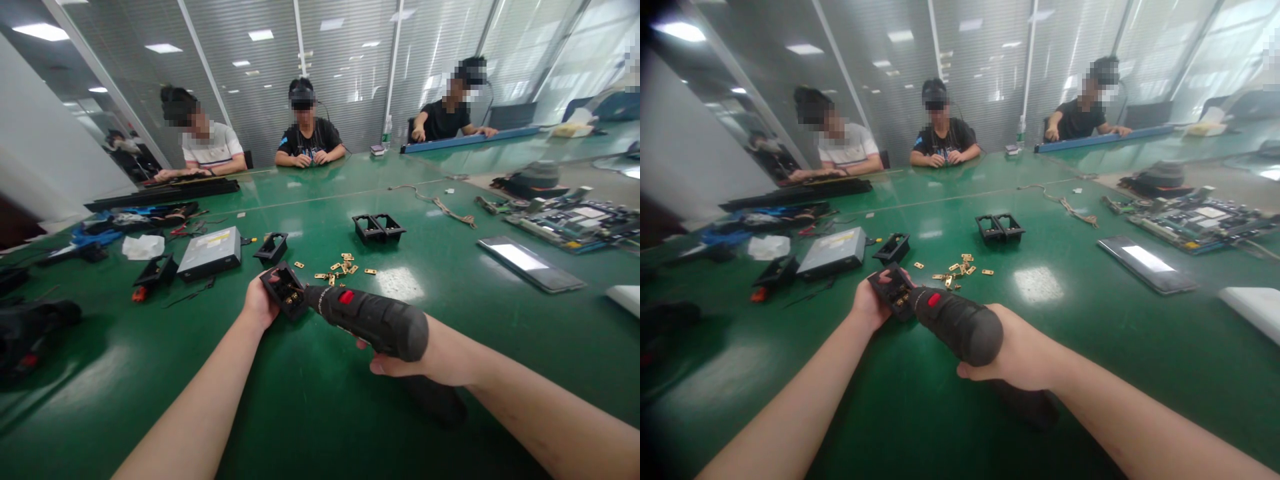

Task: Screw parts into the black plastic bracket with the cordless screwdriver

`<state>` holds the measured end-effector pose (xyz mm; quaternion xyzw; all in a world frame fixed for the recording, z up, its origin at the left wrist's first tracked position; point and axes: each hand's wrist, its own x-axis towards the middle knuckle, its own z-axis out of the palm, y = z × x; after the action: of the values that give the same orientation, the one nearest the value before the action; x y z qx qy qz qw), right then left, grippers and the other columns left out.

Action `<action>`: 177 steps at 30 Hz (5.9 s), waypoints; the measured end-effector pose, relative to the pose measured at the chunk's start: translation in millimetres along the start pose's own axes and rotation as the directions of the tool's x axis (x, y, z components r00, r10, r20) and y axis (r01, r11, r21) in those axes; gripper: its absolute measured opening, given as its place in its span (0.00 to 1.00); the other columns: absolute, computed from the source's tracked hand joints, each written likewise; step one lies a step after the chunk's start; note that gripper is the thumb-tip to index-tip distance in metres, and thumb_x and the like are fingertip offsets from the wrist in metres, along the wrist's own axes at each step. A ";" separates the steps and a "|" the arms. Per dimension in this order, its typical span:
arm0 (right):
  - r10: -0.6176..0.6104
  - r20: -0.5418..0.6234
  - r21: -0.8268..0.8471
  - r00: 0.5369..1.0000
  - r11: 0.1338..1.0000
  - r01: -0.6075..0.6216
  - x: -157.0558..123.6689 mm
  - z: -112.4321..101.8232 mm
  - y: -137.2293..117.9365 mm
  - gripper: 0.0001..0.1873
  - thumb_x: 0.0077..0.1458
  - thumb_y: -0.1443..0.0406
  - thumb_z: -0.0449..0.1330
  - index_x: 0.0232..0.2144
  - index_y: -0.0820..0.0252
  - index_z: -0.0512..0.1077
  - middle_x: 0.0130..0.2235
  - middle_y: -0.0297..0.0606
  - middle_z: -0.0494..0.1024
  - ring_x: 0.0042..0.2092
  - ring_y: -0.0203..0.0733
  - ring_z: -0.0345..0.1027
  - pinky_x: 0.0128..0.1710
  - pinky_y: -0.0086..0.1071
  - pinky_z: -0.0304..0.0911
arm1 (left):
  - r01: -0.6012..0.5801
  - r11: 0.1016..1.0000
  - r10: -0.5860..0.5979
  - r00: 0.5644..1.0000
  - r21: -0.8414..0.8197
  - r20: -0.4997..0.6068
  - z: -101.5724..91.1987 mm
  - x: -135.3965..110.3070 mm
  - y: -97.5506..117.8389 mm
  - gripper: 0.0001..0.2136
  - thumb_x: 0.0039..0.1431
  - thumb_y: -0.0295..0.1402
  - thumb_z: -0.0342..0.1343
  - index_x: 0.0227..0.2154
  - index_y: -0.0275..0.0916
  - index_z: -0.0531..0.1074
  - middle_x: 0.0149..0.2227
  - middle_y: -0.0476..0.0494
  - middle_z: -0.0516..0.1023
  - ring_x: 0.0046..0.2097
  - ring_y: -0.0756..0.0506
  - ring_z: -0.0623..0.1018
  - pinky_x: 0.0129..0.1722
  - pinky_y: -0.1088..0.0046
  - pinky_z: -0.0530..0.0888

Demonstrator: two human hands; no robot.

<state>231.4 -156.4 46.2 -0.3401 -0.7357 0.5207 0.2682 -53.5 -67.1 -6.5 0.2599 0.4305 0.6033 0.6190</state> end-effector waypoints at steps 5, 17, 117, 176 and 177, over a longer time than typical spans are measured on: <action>0.001 0.039 0.033 0.999 0.999 -0.002 1.4 -1.8 1.1 0.28 0.47 0.66 0.70 0.52 0.61 0.72 0.37 0.38 0.79 0.35 0.42 0.72 0.31 0.31 0.66 | -0.006 1.000 0.006 1.000 0.017 0.005 -1.0 0.1 -0.4 0.11 0.42 0.27 0.50 0.30 0.34 0.74 0.27 0.40 0.77 0.29 0.41 0.78 0.32 0.62 0.77; 0.056 -0.033 -0.046 0.998 0.997 -0.057 -0.8 4.0 2.7 0.22 0.41 0.61 0.72 0.39 0.61 0.74 0.36 0.41 0.79 0.36 0.50 0.74 0.33 0.39 0.69 | 0.013 0.999 -0.014 0.999 0.035 0.033 -6.1 4.4 -1.2 0.14 0.43 0.29 0.50 0.32 0.31 0.75 0.28 0.36 0.78 0.30 0.39 0.79 0.34 0.59 0.78; 0.108 0.026 0.015 0.994 0.994 -0.109 -1.0 4.6 -8.3 0.16 0.38 0.64 0.72 0.29 0.59 0.70 0.29 0.34 0.77 0.30 0.43 0.71 0.26 0.32 0.64 | 0.019 1.000 -0.019 0.999 0.017 0.027 -5.4 3.9 -1.8 0.13 0.43 0.28 0.51 0.32 0.33 0.76 0.28 0.38 0.78 0.30 0.39 0.79 0.34 0.59 0.77; 0.122 0.035 -0.047 0.992 0.992 -0.121 0.8 4.3 -7.9 0.17 0.38 0.60 0.73 0.27 0.60 0.70 0.27 0.35 0.75 0.29 0.41 0.69 0.24 0.30 0.61 | 0.018 1.000 -0.019 0.999 0.024 0.031 -5.3 2.4 -0.3 0.13 0.44 0.28 0.50 0.32 0.32 0.76 0.28 0.37 0.78 0.30 0.39 0.79 0.34 0.59 0.77; 0.132 0.031 -0.044 0.991 0.990 -0.131 0.9 4.6 -8.8 0.18 0.37 0.60 0.74 0.28 0.60 0.71 0.28 0.36 0.76 0.30 0.42 0.70 0.24 0.31 0.62 | 0.018 1.000 -0.019 0.999 0.020 0.030 -4.9 2.2 -0.2 0.13 0.44 0.28 0.50 0.32 0.32 0.76 0.28 0.37 0.78 0.30 0.39 0.79 0.34 0.59 0.77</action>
<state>225.4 -160.4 53.1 -0.3845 -0.7268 0.5276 0.2134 -57.7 -66.0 -9.6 0.2713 0.4294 0.5892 0.6284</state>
